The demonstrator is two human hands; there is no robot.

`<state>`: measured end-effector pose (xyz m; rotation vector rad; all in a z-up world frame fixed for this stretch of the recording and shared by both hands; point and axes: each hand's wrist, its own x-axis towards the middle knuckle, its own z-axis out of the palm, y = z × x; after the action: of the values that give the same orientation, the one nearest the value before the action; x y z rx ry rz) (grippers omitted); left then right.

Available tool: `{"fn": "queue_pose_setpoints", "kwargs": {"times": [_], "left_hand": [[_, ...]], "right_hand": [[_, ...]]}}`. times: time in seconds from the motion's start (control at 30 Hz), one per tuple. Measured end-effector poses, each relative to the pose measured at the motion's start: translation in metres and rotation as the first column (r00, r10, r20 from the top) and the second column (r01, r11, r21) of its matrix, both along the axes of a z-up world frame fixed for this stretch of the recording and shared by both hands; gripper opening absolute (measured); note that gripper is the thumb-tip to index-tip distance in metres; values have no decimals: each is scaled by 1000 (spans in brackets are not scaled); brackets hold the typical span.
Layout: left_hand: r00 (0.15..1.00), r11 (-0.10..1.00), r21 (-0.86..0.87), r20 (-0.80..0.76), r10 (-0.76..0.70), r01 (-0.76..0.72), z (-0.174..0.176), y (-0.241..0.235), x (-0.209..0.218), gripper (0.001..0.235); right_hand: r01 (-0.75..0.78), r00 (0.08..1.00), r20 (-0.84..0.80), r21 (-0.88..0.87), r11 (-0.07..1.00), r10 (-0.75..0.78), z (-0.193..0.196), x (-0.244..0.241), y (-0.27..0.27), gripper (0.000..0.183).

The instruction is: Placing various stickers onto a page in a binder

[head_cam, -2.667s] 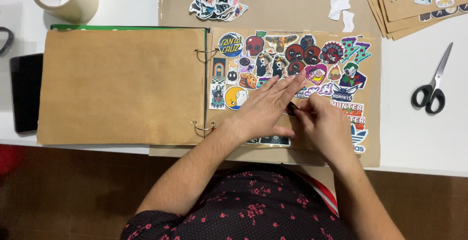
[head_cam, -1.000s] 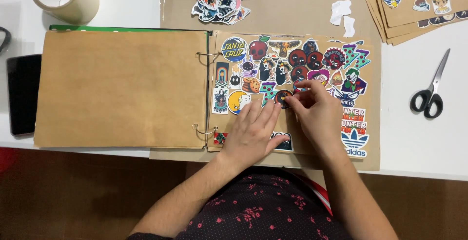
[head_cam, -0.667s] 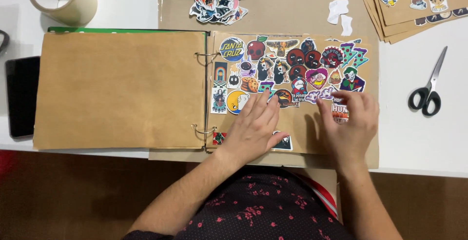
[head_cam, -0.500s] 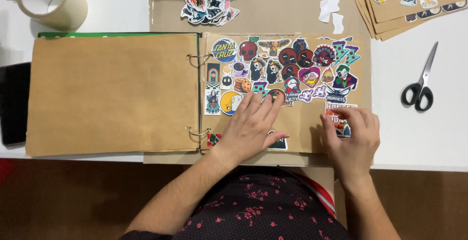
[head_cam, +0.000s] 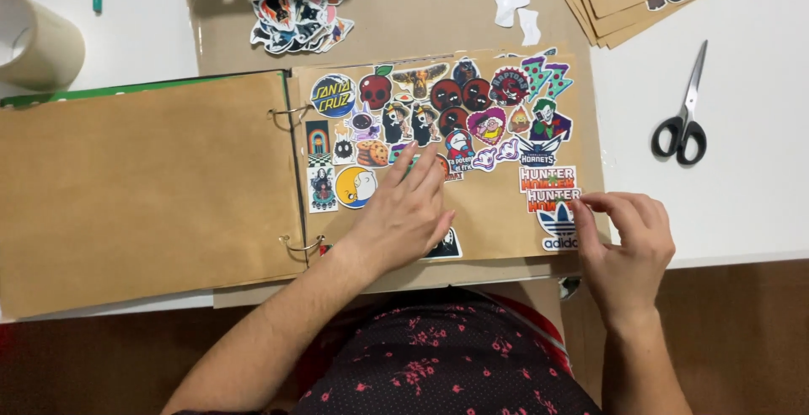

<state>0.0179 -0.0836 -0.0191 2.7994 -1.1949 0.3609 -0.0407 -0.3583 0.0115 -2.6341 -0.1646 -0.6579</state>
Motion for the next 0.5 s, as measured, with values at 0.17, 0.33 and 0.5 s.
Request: {"fn": "queue_pose_setpoints", "kwargs": {"times": [0.17, 0.33, 0.5], "left_hand": [[996, 999, -43, -84, -36, 32, 5, 2, 7, 45], [864, 940, -340, -476, -164, -9, 18, 29, 19, 44], [804, 215, -881, -472, -361, -421, 51, 63, 5, 53]], "right_hand": [[34, 998, -60, -35, 999, -37, -1, 4, -15, 2], [17, 986, -163, -30, 999, -22, 3, 3, -29, 7], [48, 967, -246, -76, 996, -65, 1, -7, -47, 12]]}}
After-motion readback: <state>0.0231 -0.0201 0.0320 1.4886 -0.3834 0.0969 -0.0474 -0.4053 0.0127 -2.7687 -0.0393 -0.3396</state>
